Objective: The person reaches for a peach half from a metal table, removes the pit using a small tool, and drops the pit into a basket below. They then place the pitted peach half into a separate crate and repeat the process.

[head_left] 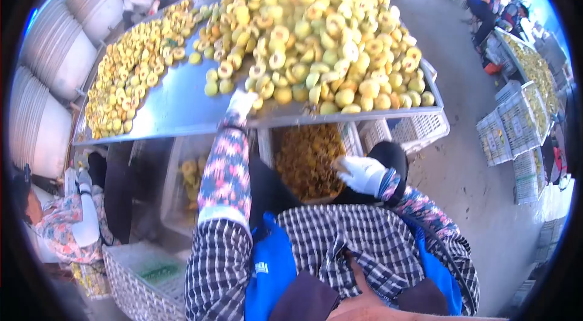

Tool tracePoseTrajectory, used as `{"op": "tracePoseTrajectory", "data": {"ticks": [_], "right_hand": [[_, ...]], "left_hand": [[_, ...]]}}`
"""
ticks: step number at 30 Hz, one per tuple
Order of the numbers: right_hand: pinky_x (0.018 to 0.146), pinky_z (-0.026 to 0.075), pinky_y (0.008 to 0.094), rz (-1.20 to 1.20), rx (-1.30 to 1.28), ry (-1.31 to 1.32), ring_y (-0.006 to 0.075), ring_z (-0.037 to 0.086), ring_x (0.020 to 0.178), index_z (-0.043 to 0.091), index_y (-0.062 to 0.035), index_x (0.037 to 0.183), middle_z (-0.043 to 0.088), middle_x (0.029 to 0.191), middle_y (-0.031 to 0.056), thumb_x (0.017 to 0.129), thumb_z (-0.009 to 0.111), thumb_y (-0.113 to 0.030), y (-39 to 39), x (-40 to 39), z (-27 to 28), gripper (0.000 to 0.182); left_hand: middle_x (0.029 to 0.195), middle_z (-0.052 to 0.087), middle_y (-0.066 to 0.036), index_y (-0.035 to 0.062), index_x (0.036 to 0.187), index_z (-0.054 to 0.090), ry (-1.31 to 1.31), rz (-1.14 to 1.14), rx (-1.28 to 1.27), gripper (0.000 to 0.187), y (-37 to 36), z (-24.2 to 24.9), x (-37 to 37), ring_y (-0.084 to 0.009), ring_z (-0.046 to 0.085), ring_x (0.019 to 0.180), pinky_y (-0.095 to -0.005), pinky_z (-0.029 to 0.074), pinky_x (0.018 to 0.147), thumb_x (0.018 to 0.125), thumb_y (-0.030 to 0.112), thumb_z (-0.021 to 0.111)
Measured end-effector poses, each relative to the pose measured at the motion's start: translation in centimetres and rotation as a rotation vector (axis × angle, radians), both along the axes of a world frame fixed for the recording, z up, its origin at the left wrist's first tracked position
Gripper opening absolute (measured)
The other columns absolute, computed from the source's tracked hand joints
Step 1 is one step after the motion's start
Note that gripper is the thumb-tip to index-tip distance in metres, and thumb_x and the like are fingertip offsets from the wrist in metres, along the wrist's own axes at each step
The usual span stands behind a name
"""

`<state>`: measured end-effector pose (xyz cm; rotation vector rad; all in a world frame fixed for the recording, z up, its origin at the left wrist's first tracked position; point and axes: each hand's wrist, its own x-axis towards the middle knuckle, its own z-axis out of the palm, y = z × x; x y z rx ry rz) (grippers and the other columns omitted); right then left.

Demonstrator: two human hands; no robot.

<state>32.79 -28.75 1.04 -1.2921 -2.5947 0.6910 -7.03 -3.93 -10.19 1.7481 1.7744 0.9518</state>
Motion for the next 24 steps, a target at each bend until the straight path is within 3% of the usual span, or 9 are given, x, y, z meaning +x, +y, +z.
{"op": "tracePoseTrajectory", "data": {"ticks": [1, 2, 4, 6, 8, 10, 12, 15, 24], "right_hand": [[0.077, 0.052, 0.0425, -0.027, -0.034, -0.045, 0.0363, 0.063, 0.089, 0.051, -0.0038, 0.121, 0.065, 0.096, 0.0191, 0.09, 0.057, -0.024, 0.2, -0.2, 0.8, 0.038], [0.08, 0.051, 0.0419, -0.057, -0.075, -0.085, 0.0361, 0.063, 0.093, 0.048, -0.0042, 0.127, 0.065, 0.101, 0.0192, 0.091, 0.056, -0.023, 0.4, -0.3, 1.2, 0.042], [0.087, 0.05, 0.0401, -0.038, -0.173, 0.096, 0.0353, 0.063, 0.101, 0.039, -0.0054, 0.137, 0.065, 0.109, 0.0191, 0.093, 0.054, -0.021, 1.2, -0.2, 0.9, 0.049], [0.083, 0.05, 0.0437, -0.003, -0.138, 0.284, 0.039, 0.062, 0.099, 0.036, -0.0068, 0.135, 0.064, 0.11, 0.0218, 0.093, 0.052, -0.023, 2.4, -0.1, -0.8, 0.047], [0.083, 0.05, 0.0446, -0.026, -0.093, 0.335, 0.0401, 0.062, 0.098, 0.039, -0.0048, 0.132, 0.064, 0.107, 0.022, 0.092, 0.055, -0.022, 3.0, -1.5, 1.0, 0.047], [0.074, 0.051, 0.0454, -0.093, 0.114, 0.409, 0.0415, 0.063, 0.086, 0.047, -0.0025, 0.123, 0.065, 0.092, 0.0245, 0.089, 0.06, -0.02, 3.8, -3.0, 2.5, 0.04], [0.068, 0.051, 0.0451, -0.148, 0.23, 0.517, 0.0414, 0.063, 0.08, 0.049, -0.001, 0.12, 0.064, 0.084, 0.0243, 0.089, 0.061, -0.02, 4.4, -4.6, 4.6, 0.038], [0.063, 0.05, 0.0458, -0.169, 0.292, 0.6, 0.0415, 0.063, 0.076, 0.048, -0.0007, 0.114, 0.063, 0.079, 0.0238, 0.091, 0.06, -0.019, 5.2, -6.2, 6.3, 0.032], [0.058, 0.05, 0.0463, -0.26, 0.338, 0.409, 0.0407, 0.063, 0.068, 0.046, -0.0024, 0.108, 0.062, 0.074, 0.0238, 0.092, 0.058, -0.024, 5.2, -6.8, 5.7, 0.03]], "left_hand": [[0.092, 0.068, -0.014, -0.0034, 0.107, 0.061, -0.315, -0.044, -0.169, 0.049, -4.1, 6.1, 2.1, -0.0219, 0.066, 0.068, -0.0332, 0.053, 0.056, 0.077, 0.034, 0.069], [0.082, 0.066, -0.007, 0.0019, 0.101, 0.063, -0.435, 0.086, -0.3, 0.039, -4.1, 6.2, 1.6, -0.0149, 0.06, 0.059, -0.0282, 0.048, 0.048, 0.08, 0.034, 0.067], [0.087, 0.065, -0.002, 0.0096, 0.105, 0.06, -0.78, 0.219, -0.195, 0.031, -6.5, 10.3, 2.7, -0.0108, 0.059, 0.066, -0.0239, 0.045, 0.049, 0.081, 0.03, 0.064], [0.098, 0.064, -0.005, 0.007, 0.108, 0.06, -1.246, 0.134, -0.179, 0.03, -7.6, 11.8, 2.5, -0.0176, 0.062, 0.091, -0.036, 0.053, 0.074, 0.079, 0.015, 0.059], [0.105, 0.063, -0.009, 0.0026, 0.11, 0.058, -1.622, -0.185, -0.152, 0.032, -9.3, 12.6, 4.4, -0.0252, 0.06, 0.103, -0.0454, 0.051, 0.09, 0.079, 0.011, 0.057], [0.114, 0.061, -0.014, 0.0021, 0.111, 0.057, -1.732, -0.242, -0.08, 0.034, -11.9, 14.8, 9.0, -0.0334, 0.058, 0.111, -0.0449, 0.049, 0.099, 0.077, 0.006, 0.056], [0.112, 0.062, -0.013, 0.0041, 0.111, 0.057, -1.733, -0.327, -0.02, 0.029, -13.9, 15.4, 12.9, -0.0326, 0.059, 0.107, -0.0444, 0.051, 0.094, 0.083, 0.013, 0.06], [0.109, 0.062, -0.011, 0.0075, 0.108, 0.057, -1.857, -0.219, -0.115, 0.039, -14.4, 15.1, 16.3, -0.0297, 0.061, 0.102, -0.0441, 0.054, 0.087, 0.092, 0.043, 0.059], [0.113, 0.06, -0.016, 0.0016, 0.111, 0.052, -1.705, -0.138, -0.019, 0.047, -16.2, 16.1, 19.9, -0.027, 0.061, 0.101, -0.0377, 0.051, 0.09, 0.095, 0.046, 0.054]]}}
